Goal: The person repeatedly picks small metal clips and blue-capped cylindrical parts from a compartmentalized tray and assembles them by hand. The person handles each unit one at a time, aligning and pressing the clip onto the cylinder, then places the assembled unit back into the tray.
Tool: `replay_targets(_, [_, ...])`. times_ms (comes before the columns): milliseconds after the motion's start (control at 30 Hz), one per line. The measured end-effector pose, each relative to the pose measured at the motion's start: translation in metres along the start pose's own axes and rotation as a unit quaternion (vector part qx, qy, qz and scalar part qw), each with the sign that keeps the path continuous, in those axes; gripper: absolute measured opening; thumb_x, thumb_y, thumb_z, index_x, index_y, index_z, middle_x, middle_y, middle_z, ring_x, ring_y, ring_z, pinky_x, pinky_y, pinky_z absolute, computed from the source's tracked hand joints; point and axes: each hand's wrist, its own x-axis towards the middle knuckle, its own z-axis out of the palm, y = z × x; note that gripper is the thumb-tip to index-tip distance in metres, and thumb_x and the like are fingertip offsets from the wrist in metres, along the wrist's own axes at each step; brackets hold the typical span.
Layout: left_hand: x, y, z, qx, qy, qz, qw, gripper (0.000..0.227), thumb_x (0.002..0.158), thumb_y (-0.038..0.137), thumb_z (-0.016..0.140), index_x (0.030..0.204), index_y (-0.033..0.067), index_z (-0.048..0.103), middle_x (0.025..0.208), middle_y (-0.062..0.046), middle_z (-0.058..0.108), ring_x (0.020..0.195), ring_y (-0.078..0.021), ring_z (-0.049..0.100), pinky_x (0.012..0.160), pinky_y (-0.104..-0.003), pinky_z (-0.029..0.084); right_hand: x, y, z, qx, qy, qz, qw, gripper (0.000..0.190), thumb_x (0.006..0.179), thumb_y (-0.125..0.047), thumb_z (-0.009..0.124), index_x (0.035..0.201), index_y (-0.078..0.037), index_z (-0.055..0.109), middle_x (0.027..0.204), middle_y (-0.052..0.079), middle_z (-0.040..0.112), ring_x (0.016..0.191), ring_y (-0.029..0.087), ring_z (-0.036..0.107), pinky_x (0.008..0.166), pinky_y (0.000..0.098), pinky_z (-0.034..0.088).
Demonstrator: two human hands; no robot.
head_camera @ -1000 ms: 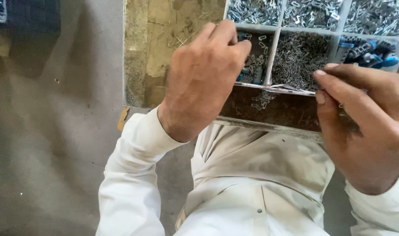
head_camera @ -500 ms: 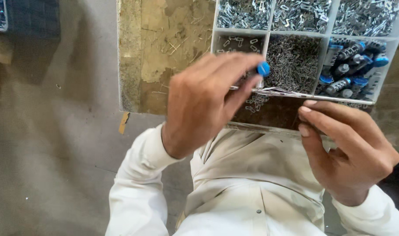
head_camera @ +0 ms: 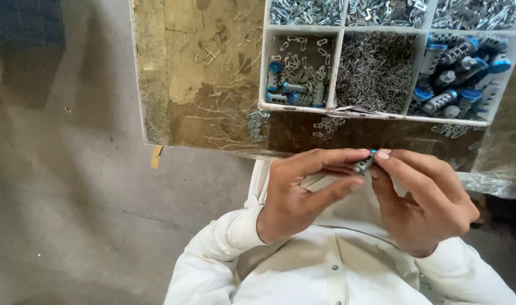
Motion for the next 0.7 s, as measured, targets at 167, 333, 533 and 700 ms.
replay_targets(167, [0.000, -0.008, 0.001, -0.084, -0.012, -0.094, 0.992, 0.033, 0.101, 0.005, 0.072, 0.133, 0.0000, 0.068, 0.120, -0.010, 0.076, 0.109, -0.0122, 0.072, 0.099, -0.027, 0.060, 0.002, 0.000, -0.001, 0.029, 0.000, 0.075, 0.997, 0.020, 0.089, 0.005, 0.082, 0.106, 0.002, 0.074, 0.106, 0.017, 0.073, 0.063, 0.009, 0.059, 0.052, 0.0207, 0.042])
replay_targets(333, [0.001, -0.006, -0.004, 0.008, -0.031, -0.034, 0.999, 0.047, 0.094, 0.005, 0.079, 0.138, 0.0046, 0.064, 0.119, -0.011, 0.074, 0.110, -0.0142, 0.073, 0.102, -0.029, 0.062, 0.007, -0.004, -0.005, 0.045, -0.013, 0.086, 0.995, 0.019, 0.088, 0.008, 0.081, 0.104, 0.003, 0.073, 0.106, 0.018, 0.074, 0.052, 0.002, 0.048, 0.043, 0.0174, 0.032])
replay_targets(533, [0.003, 0.003, -0.013, 0.055, -0.106, -0.004, 0.993, 0.049, 0.100, 0.005, 0.077, 0.145, 0.0086, 0.058, 0.123, -0.008, 0.076, 0.110, -0.0145, 0.077, 0.100, -0.027, 0.064, 0.003, 0.002, -0.005, 0.119, -0.011, 0.084, 0.989, 0.025, 0.088, 0.007, 0.082, 0.109, 0.005, 0.068, 0.104, 0.018, 0.072, 0.082, 0.015, 0.069, 0.057, 0.0179, 0.047])
replay_targets(700, [0.010, 0.023, -0.022, 0.104, -0.108, 0.030, 0.988, 0.047, 0.099, 0.012, 0.078, 0.143, 0.0116, 0.060, 0.131, -0.007, 0.073, 0.109, -0.0151, 0.078, 0.102, -0.026, 0.065, 0.033, 0.005, -0.008, 0.119, -0.008, -0.055, 0.991, 0.030, 0.079, 0.001, 0.082, 0.104, 0.006, 0.065, 0.098, 0.019, 0.072, 0.086, 0.024, 0.074, 0.072, 0.0296, 0.061])
